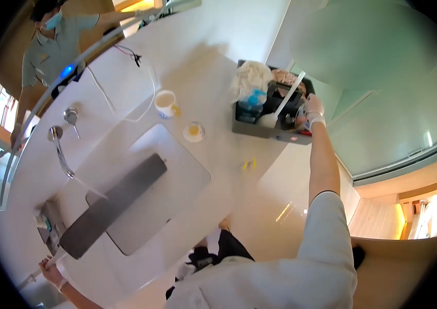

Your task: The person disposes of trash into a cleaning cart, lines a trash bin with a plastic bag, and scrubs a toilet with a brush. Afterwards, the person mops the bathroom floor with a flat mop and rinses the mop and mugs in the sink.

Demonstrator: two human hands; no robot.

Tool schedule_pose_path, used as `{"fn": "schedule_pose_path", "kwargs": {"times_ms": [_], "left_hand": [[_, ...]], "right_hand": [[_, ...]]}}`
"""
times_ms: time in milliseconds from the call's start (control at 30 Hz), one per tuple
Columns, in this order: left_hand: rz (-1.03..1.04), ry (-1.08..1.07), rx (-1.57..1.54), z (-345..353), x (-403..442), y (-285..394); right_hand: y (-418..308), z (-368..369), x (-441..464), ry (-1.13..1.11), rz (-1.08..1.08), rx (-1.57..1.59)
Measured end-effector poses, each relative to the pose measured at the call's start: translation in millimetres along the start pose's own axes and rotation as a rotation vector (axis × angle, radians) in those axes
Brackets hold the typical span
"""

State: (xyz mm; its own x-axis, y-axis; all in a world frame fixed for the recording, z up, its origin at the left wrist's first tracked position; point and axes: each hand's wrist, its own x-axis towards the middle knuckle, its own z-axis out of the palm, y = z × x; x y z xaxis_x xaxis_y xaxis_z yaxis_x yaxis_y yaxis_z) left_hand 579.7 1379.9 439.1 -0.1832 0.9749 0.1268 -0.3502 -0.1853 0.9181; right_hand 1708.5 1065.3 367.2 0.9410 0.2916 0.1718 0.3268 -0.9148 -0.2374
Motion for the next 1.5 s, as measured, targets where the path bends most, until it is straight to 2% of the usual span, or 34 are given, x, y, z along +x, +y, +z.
{"fn": "schedule_pose_path", "kwargs": {"times_ms": [67,100,133,200,233,267,300,367,400,433,467,500,533,567,600,633,700,733,767,800,867,900,933,1000,1100,1133,1200,1233,1267,1333,1367,1400,1467,1500], "left_hand": [[-0.119,0.263,-0.241,25.0,-14.4,11.9],[-0.147,0.098,-0.254,11.5,-12.9,13.4],[-0.147,0.103,-0.240,16.4,-17.8,11.2],[0.084,0.101,0.450,22.5,-29.9,5.1],[0.125,-0.032,0.526,-14.1,-17.7,5.5],[0.201,0.188,1.404,94.9,-70.9,14.0],[0.148,0.119,1.083,27.6,-45.1,8.2],[-0.081,-0.079,-0.036,-14.2,-23.7,8.1],[-0.218,-0.245,-0.392,23.7,-38.7,13.1],[-0.227,-0.371,-0.462,47.7,-44.7,10.9],[-0.161,-0.160,-0.283,66.0,-49.4,12.6],[-0.179,-0.117,-0.279,83.5,-52.3,14.6],[-0.178,-0.116,-0.271,68.1,-41.8,14.8],[-0.193,-0.378,-0.336,49.3,-29.3,4.6],[-0.205,-0.641,-0.405,32.8,-15.9,-4.5],[-0.201,-0.641,-0.408,21.6,-4.8,-9.1],[-0.230,-0.562,-0.415,-3.4,0.0,-19.4],[-0.242,-0.530,-0.418,-18.0,-0.2,-24.9],[-0.127,-0.106,-0.037,-10.3,-1.4,-26.1],[-0.092,0.038,-0.024,-0.9,-5.0,-23.8],[-0.024,0.328,0.019,60.8,-23.6,-5.6],[-0.130,0.316,-0.237,81.6,-34.0,7.8],[-0.240,0.304,-0.492,99.5,-44.0,19.6],[-0.282,0.288,-0.606,113.0,-53.4,27.7],[-0.047,-0.578,-0.570,96.7,-52.9,26.5],[-0.051,-0.581,-0.573,96.1,-50.7,28.8],[-0.040,-0.473,-0.479,101.6,-47.7,39.3],[-0.054,-0.319,-0.525,113.7,-47.3,45.1],[-0.058,-0.314,-0.523,114.3,-46.7,45.8],[-0.062,-0.015,-0.477,117.6,-36.8,48.0],[-0.062,-0.026,-0.474,122.2,-33.8,48.6],[-0.068,0.077,-0.469,124.4,-34.5,49.2],[-0.074,0.181,-0.461,127.1,-37.3,51.6],[-0.073,0.195,-0.442,128.2,-38.5,53.8]], "right_hand": [[0.3,-6.6,-0.6,0.015,0.012,-0.012],[-0.8,-17.3,0.0,0.068,0.024,-0.015],[-2.4,-35.8,-5.4,0.126,0.028,-0.034],[-3.9,-81.9,-29.0,0.260,-0.004,-0.047],[-11.5,-109.7,-58.4,0.294,0.009,0.104],[-16.4,-128.7,-81.2,0.330,-0.034,0.199],[-17.4,-129.8,-100.9,0.381,-0.092,0.335],[-48.5,-134.7,-166.9,-0.057,0.008,0.834],[-75.4,-120.3,-202.9,-0.177,-0.063,0.936],[-109.2,-104.5,-241.1,-0.285,-0.132,1.030],[-145.4,-87.8,-277.6,-0.432,-0.220,1.073],[-176.6,-58.7,-317.0,-0.694,-0.023,1.289],[-208.7,-34.0,-353.2,-0.928,-0.043,1.345],[-238.0,-5.0,-382.8,-1.141,-0.050,1.288],[-273.5,19.5,-420.6,-1.221,0.001,1.360],[-299.4,52.5,-452.6,-1.342,-0.065,1.487],[-361.7,70.3,-512.9,-1.096,-0.320,1.262],[-377.0,82.0,-539.9,-1.105,-0.318,1.251],[-390.9,91.1,-561.8,-0.767,-0.610,1.036],[-397.5,98.3,-576.0,-0.416,-0.859,0.794],[-401.2,92.0,-588.2,-0.353,-0.856,0.783],[-401.2,89.7,-590.8,-0.295,-0.864,0.774],[-399.7,89.9,-591.2,-0.287,-0.856,0.764],[-395.2,93.1,-584.9,-0.343,-0.835,0.758],[-392.9,108.9,-570.1,-0.340,-0.764,0.700],[-392.4,105.2,-574.2,-0.336,-0.760,0.698],[-391.7,84.5,-592.9,-0.301,-0.956,0.591],[-390.8,67.5,-606.1,-0.307,-0.958,0.588],[-390.8,47.2,-621.1,-0.395,-1.006,0.551],[-391.4,43.2,-616.5,-0.474,-1.045,0.524],[-389.7,54.7,-599.4,-0.513,-0.915,0.517],[-386.2,67.9,-579.8,-0.554,-0.787,0.507],[-375.5,112.5,-522.3,-0.622,-0.698,0.319],[-365.1,139.8,-498.9,-0.549,-0.685,0.243]]}}
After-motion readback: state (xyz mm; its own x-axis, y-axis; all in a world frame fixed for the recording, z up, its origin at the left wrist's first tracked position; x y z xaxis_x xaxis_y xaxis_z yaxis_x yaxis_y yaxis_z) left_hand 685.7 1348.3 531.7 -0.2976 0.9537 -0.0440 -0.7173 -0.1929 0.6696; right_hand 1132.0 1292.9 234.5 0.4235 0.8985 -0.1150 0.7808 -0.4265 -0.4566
